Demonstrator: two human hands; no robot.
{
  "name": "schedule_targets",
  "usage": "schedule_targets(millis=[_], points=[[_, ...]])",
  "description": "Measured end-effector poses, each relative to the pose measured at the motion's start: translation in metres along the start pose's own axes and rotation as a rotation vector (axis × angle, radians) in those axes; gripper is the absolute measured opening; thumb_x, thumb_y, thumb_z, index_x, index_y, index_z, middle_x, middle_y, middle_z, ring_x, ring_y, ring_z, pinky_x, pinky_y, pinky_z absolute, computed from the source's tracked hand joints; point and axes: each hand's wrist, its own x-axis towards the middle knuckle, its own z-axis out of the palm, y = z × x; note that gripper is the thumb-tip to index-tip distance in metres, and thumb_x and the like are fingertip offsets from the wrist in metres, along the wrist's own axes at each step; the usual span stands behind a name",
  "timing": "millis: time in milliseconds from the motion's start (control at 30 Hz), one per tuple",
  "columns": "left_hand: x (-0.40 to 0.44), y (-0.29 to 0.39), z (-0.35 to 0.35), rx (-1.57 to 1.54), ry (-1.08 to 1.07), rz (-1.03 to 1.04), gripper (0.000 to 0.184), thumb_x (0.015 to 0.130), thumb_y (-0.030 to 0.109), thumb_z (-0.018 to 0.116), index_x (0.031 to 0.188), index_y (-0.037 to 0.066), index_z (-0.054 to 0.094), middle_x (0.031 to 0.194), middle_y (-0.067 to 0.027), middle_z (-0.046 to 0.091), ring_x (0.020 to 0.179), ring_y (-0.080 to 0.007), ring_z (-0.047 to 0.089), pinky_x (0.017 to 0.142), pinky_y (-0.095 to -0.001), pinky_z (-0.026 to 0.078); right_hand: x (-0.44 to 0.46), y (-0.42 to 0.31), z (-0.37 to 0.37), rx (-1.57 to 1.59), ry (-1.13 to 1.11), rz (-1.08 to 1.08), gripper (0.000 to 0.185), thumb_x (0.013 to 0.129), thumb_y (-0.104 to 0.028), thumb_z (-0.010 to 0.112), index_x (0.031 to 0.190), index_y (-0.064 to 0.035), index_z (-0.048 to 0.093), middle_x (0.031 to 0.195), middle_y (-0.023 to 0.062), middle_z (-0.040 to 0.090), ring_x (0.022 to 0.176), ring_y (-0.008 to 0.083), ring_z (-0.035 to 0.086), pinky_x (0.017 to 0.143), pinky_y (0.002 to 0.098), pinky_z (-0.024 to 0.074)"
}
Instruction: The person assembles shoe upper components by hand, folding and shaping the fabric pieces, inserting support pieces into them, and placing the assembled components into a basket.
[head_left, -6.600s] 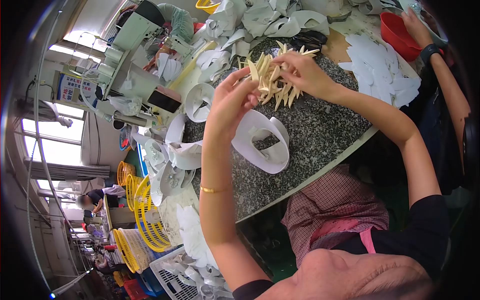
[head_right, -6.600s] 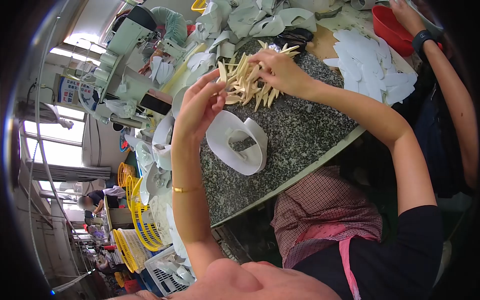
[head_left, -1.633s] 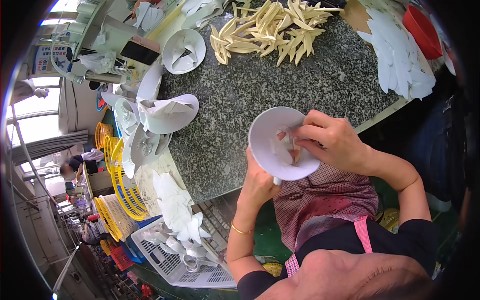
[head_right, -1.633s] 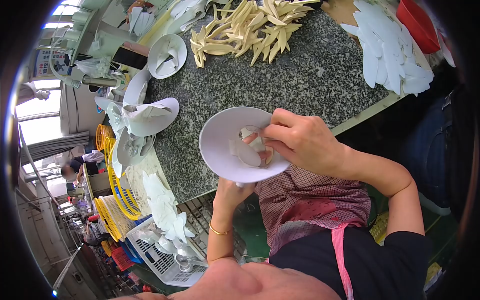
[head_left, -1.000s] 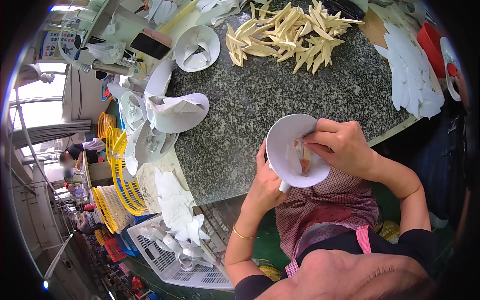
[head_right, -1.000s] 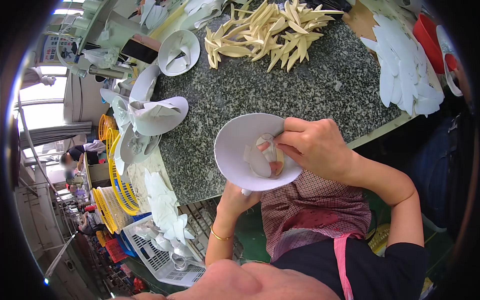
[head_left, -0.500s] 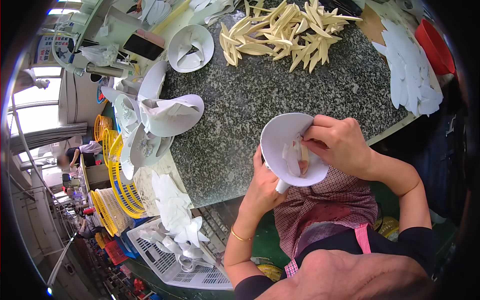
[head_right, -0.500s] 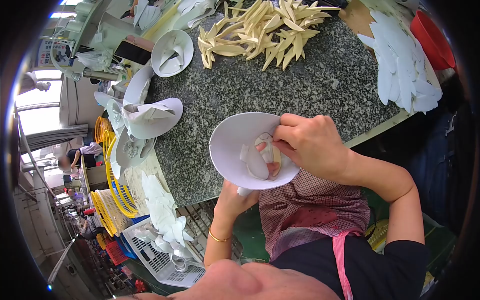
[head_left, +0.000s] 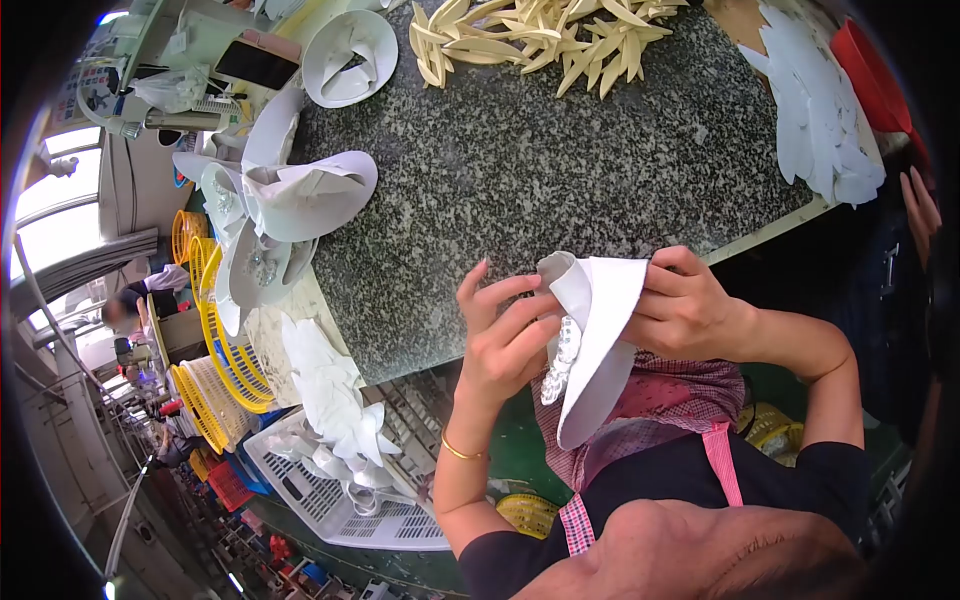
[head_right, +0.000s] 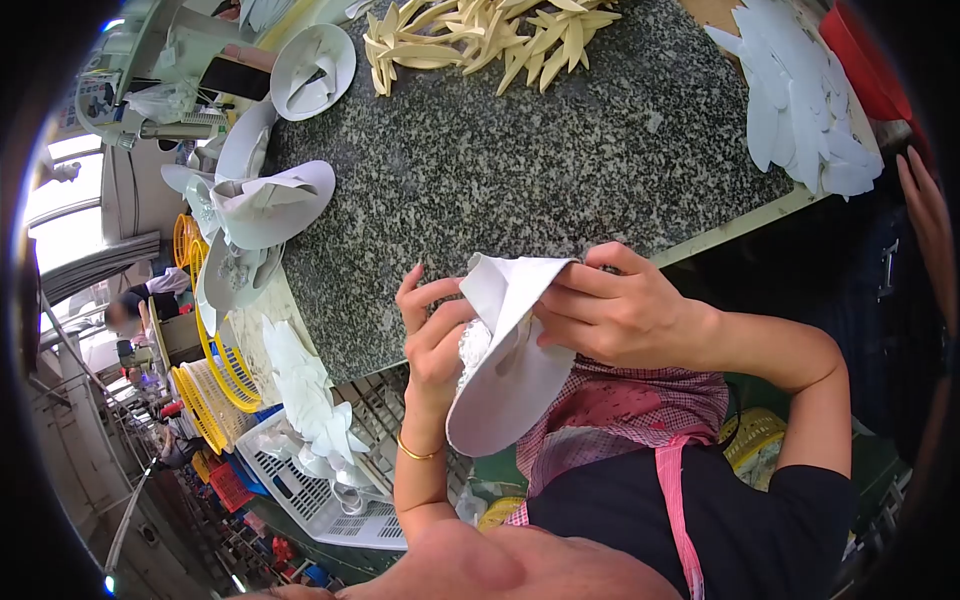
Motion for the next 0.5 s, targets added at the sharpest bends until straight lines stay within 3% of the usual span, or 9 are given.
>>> schedule_targets(millis=[133, 233, 267, 333, 367, 433, 500], points=[[-0.003, 0.006, -0.002, -0.038, -0.035, -0.038, 0.007, 0.072, 0.01, 0.068, 0.071, 0.007, 0.062, 0.09, -0.0016, 0.071, 0.107, -0.0257, 0.064, 0.111, -0.0563, 0.032, 0.009, -0.004, -0.004, 0.014, 0.04, 0.004, 0.02, 0.078, -0.024, 0.071, 0.092, -0.0105, 0.072, 0.102, -0.0046, 0.068, 0.101, 0.0115, 0.061, 0.082, 0.031, 0.0416], [0.0, 0.005, -0.001, -0.109, -0.022, -0.007, 0.013, 0.071, 0.012, 0.07, 0.08, 0.002, 0.068, 0.087, -0.0059, 0.07, 0.103, -0.0295, 0.068, 0.104, -0.0567, 0.043, 0.014, -0.001, -0.006, -0.018, -0.001, 0.023, 0.02, 0.074, -0.02, 0.067, 0.091, -0.01, 0.071, 0.098, -0.0027, 0.067, 0.095, 0.0114, 0.062, 0.075, 0.0292, 0.0422], [0.0, 0.01, 0.003, -0.166, 0.049, -0.111, 0.016, 0.071, 0.01, 0.075, 0.084, 0.003, 0.071, 0.087, -0.0073, 0.07, 0.104, -0.0302, 0.068, 0.103, -0.0564, 0.046, 0.017, 0.0, -0.005, -0.015, 0.002, 0.004, 0.019, 0.073, -0.019, 0.066, 0.089, -0.01, 0.07, 0.097, -0.0021, 0.067, 0.093, 0.0112, 0.062, 0.073, 0.0286, 0.0419], [-0.009, 0.013, 0.006, -0.468, -0.011, -0.46, 0.022, 0.071, 0.007, 0.079, 0.091, 0.002, 0.071, 0.091, -0.0092, 0.07, 0.104, -0.0316, 0.067, 0.103, -0.0559, 0.048, 0.021, -0.001, -0.004, -0.015, 0.006, -0.02, 0.019, 0.072, -0.018, 0.064, 0.088, -0.01, 0.07, 0.096, -0.0015, 0.067, 0.09, 0.011, 0.062, 0.071, 0.028, 0.0416], [-0.014, 0.013, 0.011, -0.465, -0.005, -0.46, 0.022, 0.071, 0.007, 0.079, 0.091, 0.002, 0.071, 0.091, -0.0092, 0.07, 0.104, -0.0316, 0.067, 0.103, -0.0559, 0.048, 0.022, -0.001, -0.003, -0.022, 0.006, -0.02, 0.017, 0.073, -0.018, 0.064, 0.086, -0.0106, 0.069, 0.094, -0.002, 0.067, 0.089, 0.0106, 0.062, 0.07, 0.0282, 0.0411], [-0.022, 0.014, 0.019, -0.739, 0.123, -0.709, 0.03, 0.068, 0.005, 0.082, 0.096, 0.002, 0.071, 0.097, -0.0114, 0.07, 0.104, -0.032, 0.067, 0.104, -0.0546, 0.048, 0.025, -0.002, -0.003, -0.026, 0.006, -0.03, 0.014, 0.073, -0.018, 0.063, 0.084, -0.0112, 0.068, 0.093, -0.0024, 0.066, 0.088, 0.0103, 0.062, 0.07, 0.0284, 0.0406], [-0.023, 0.007, 0.014, -0.642, 0.074, -0.617, 0.031, 0.068, 0.005, 0.082, 0.097, 0.002, 0.071, 0.099, -0.0121, 0.07, 0.104, -0.0317, 0.067, 0.104, -0.0542, 0.048, 0.028, -0.002, -0.004, -0.038, -0.05, -0.059, 0.012, 0.075, -0.019, 0.063, 0.085, -0.0125, 0.067, 0.091, -0.0039, 0.064, 0.088, 0.0096, 0.061, 0.069, 0.0284, 0.0396]])
